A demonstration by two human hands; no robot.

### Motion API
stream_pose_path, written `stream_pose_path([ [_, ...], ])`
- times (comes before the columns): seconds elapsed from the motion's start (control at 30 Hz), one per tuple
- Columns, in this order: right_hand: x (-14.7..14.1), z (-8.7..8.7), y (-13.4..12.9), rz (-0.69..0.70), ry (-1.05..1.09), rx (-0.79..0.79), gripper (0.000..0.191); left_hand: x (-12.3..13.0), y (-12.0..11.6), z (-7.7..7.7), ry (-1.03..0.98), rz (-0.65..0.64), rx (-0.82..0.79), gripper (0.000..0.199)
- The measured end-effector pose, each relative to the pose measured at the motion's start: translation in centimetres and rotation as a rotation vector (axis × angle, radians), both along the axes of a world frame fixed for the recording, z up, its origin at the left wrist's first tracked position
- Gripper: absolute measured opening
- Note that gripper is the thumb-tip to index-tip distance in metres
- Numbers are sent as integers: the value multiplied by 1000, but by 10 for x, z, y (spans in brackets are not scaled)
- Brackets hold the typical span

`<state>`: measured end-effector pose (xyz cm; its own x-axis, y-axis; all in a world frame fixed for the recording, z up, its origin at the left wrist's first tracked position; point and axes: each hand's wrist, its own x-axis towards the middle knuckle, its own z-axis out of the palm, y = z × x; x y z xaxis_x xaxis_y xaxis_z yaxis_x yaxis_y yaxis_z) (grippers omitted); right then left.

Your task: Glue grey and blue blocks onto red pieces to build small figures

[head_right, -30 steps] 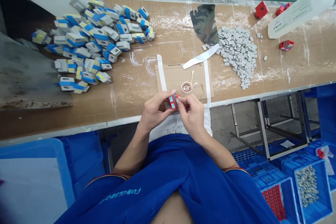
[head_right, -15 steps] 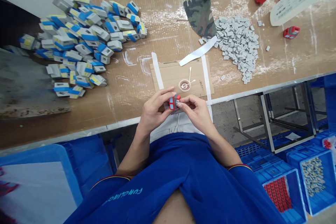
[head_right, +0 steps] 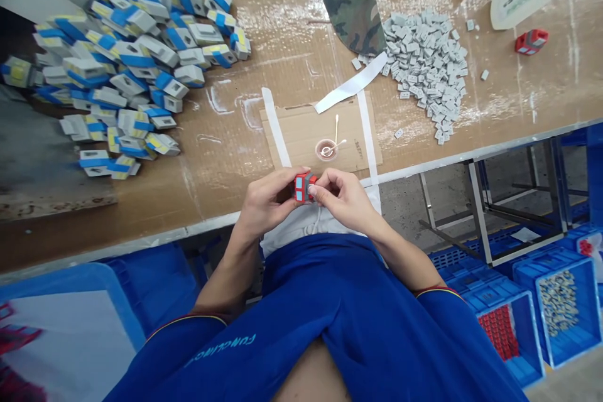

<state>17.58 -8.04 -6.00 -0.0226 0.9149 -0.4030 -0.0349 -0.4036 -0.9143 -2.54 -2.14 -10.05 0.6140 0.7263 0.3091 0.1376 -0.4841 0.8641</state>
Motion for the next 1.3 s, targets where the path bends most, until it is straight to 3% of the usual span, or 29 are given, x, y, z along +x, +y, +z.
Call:
stream_pose_path([
  [0.13, 2, 2, -5, 14, -90, 103, 51, -1, 1, 1, 1, -20, 15, 47],
  [0.27, 6, 6, -10, -6, -249, 249, 39, -1, 3, -1, -107, -116, -136, 75],
  [0.43, 6, 5, -9, 47, -391, 414, 26, 1, 1, -3, -230, -39, -438, 50],
  [0.53, 5, 6, -8, 90, -402, 446, 22, 1, 2, -1, -222, -60, -495, 54],
  [0.8, 4, 16, -13, 139, -503, 413, 21, 1, 6, 0, -171, -34, -295, 38],
  [0.97, -2, 12, -13, 91, -562, 452, 28, 0, 5, 0, -150, -19, -172, 34],
  [1.3, -7, 4, -9, 37, -556, 486, 23, 0, 4, -4, -177, 33, -185, 32],
])
